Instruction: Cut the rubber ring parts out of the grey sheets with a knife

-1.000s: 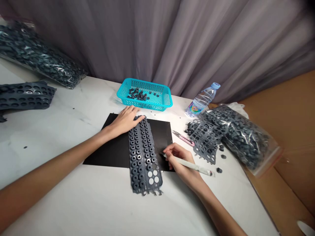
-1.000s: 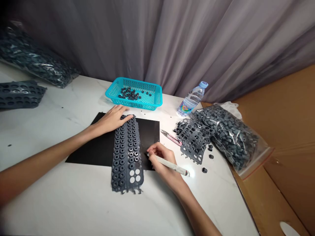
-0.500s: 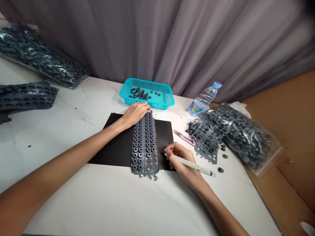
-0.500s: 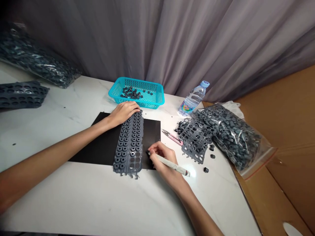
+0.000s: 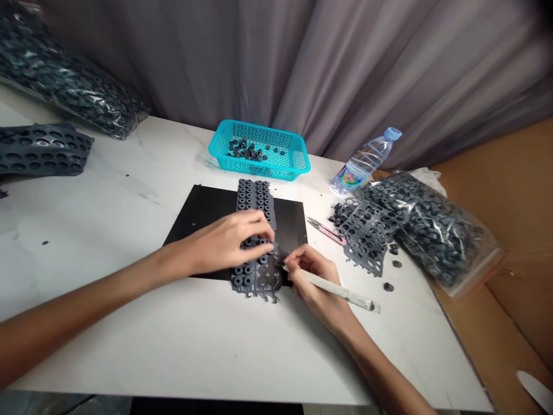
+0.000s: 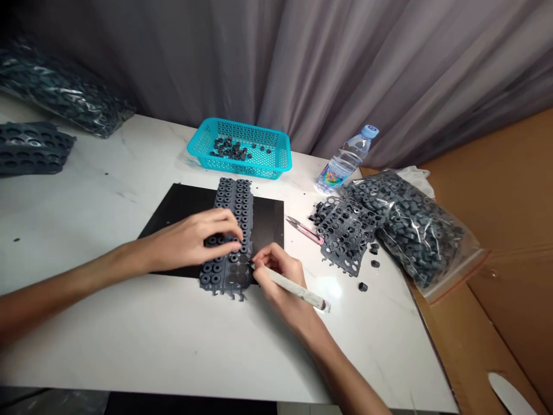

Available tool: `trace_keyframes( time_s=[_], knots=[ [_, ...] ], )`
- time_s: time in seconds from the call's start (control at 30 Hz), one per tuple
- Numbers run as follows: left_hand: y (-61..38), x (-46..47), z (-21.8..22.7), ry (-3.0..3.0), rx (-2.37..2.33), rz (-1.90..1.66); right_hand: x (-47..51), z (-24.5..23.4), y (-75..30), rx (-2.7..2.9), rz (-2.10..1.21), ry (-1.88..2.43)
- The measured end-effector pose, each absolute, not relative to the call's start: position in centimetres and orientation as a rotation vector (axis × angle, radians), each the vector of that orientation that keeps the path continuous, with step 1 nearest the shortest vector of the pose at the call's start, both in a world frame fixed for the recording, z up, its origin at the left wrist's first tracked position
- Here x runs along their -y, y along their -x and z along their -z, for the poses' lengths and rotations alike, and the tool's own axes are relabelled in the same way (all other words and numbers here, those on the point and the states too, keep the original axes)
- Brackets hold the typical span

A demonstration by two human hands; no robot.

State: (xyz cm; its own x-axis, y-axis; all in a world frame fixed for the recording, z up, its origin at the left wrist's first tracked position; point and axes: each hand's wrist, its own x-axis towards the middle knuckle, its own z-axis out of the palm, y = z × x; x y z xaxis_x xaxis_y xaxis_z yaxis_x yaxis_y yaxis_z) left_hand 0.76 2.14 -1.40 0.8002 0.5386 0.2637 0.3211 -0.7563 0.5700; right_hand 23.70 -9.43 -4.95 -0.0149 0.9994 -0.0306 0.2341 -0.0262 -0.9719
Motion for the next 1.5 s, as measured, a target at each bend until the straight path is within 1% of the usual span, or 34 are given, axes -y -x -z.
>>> trace_keyframes(
  time_s=[0.07,0.17,0.5,1.5],
  knots=[
    [0.1,-0.2,1.7,-2.411,-0.609,-0.44,9.5,5.0,-23.0,1.412,-1.157,1.394],
    [0.9,0.8,2.6,-2.365,-0.627,-0.372,9.2,5.1,-22.4,1.443,-1.175,1.397],
    [0.8,0.9,3.6,-2.353,-0.673,-0.452,9.0,5.3,-22.5,1.467,-1.162,1.412],
    [0.5,0.8,3.6,-2.361,-0.673,-0.48,9.1,5.2,-22.4,1.482,-1.136,1.435]
  ],
)
